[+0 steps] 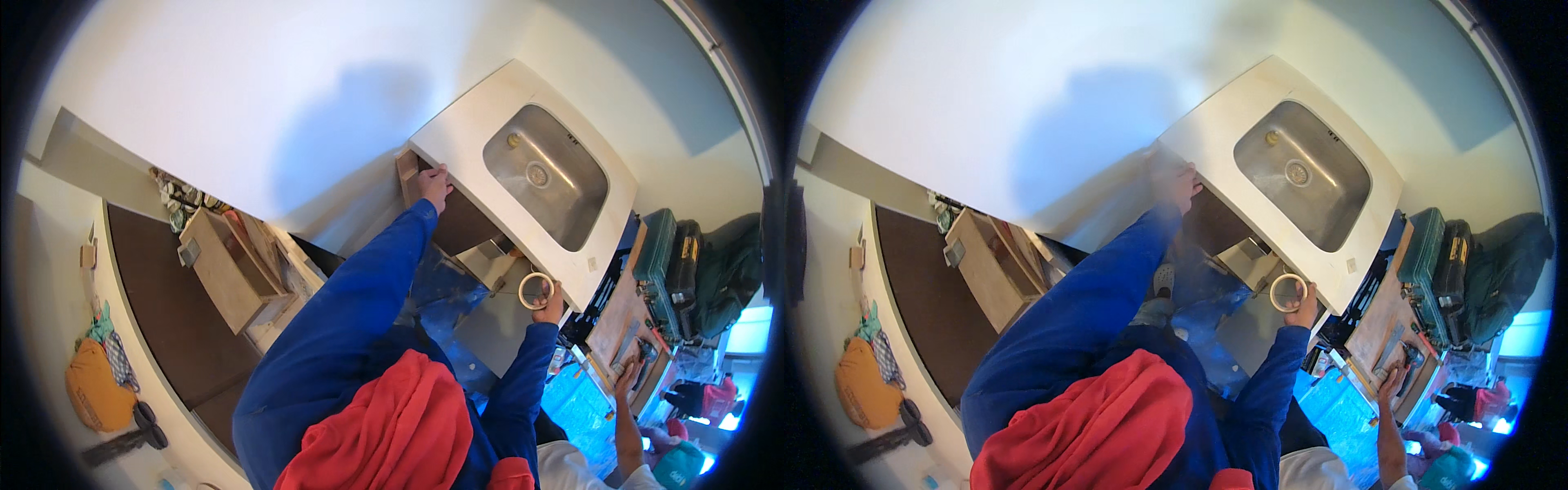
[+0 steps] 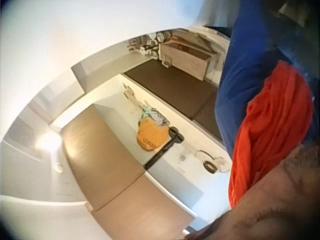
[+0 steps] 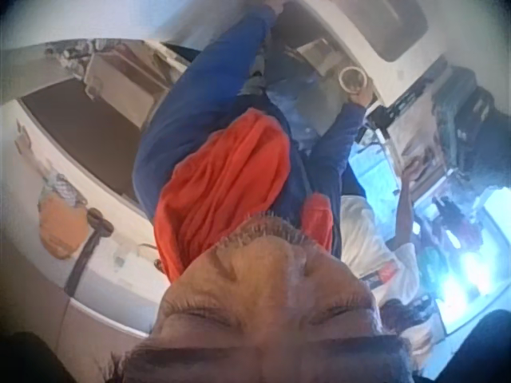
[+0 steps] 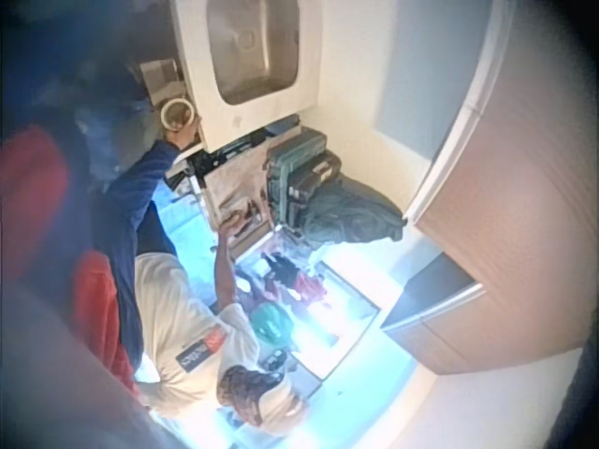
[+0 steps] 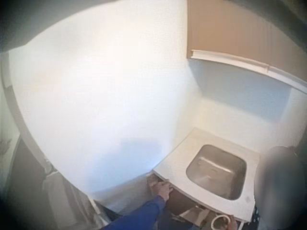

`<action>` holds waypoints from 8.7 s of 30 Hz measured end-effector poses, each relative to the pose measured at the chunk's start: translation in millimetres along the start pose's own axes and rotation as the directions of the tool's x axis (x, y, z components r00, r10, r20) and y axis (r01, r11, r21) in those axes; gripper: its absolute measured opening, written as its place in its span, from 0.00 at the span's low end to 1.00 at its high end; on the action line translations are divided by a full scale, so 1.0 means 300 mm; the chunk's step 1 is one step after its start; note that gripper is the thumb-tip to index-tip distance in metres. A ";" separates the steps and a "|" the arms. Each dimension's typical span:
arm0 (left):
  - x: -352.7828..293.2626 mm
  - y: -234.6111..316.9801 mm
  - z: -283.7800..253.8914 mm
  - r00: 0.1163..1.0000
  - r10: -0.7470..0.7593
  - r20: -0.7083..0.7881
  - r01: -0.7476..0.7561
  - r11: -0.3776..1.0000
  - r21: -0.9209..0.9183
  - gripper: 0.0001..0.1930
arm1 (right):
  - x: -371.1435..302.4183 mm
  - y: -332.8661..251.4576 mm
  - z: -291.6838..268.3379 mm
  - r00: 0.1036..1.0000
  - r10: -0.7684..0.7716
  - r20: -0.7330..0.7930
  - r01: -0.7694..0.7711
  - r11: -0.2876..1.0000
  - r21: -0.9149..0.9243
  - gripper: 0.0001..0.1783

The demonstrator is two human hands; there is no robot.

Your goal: The person kneels and positions a white kitchen sink unit into a cabinet opening, then applies masking tape along the front edge to secure it. Another person assists by holding the unit and using a drill nearby.

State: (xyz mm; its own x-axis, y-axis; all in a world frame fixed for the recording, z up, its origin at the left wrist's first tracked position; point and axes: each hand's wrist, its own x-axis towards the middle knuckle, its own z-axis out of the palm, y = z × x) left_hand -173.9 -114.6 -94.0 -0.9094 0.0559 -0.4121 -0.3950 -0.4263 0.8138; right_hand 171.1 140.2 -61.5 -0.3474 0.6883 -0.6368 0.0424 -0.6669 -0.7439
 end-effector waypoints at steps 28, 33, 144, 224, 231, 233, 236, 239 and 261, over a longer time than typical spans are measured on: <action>-0.170 -0.056 0.135 0.982 0.089 -0.165 -0.049 0.972 0.229 0.21 | -0.227 0.202 -0.084 0.983 0.021 0.181 0.050 0.924 -0.379 0.23; -0.169 -0.057 0.136 0.986 0.052 -0.159 -0.013 0.971 0.237 0.21 | -0.285 0.278 -0.124 0.986 0.051 0.156 0.015 0.919 -0.394 0.22; -0.200 0.136 0.050 0.956 -0.248 0.156 0.089 0.753 0.652 0.34 | 0.683 -0.391 -0.359 0.812 -0.579 -0.078 0.484 0.741 -0.465 0.24; -0.413 0.273 0.158 0.741 -0.465 0.484 -0.076 0.658 0.749 0.20 | 0.566 -0.534 -0.069 0.781 -0.619 -0.085 0.210 0.389 -0.897 0.27; -0.421 0.299 0.184 0.695 -0.507 0.510 -0.114 0.622 0.775 0.21 | 0.507 -0.450 -0.304 0.874 -0.455 0.170 0.413 0.514 -0.752 0.20; -0.427 0.302 0.185 0.687 -0.541 0.485 -0.103 0.588 0.802 0.21 | 0.402 -0.407 -0.349 0.844 -0.479 0.242 0.503 0.549 -0.667 0.21; -0.438 0.299 0.191 0.685 -0.542 0.487 -0.136 0.562 0.816 0.21 | 0.191 -0.315 -0.376 0.880 -0.448 0.155 0.450 0.686 -0.572 0.24; -0.448 0.288 0.210 0.671 -0.544 0.503 -0.147 0.568 0.810 0.22 | 0.010 -0.245 -0.371 0.925 -0.379 0.015 0.330 0.785 -0.524 0.27; -0.454 0.192 0.570 0.567 -0.467 0.678 -0.816 -0.212 0.537 0.54 | 0.216 -0.497 -0.030 0.814 -0.513 -0.272 0.087 0.570 -0.817 0.42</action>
State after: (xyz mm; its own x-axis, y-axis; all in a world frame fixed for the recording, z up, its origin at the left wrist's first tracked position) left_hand -95.0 7.7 79.0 -0.4197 0.8430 -0.3364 0.7562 0.5297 0.3842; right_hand 150.6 286.7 6.4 -0.0501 0.9801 -0.1921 0.7595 -0.0875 -0.6446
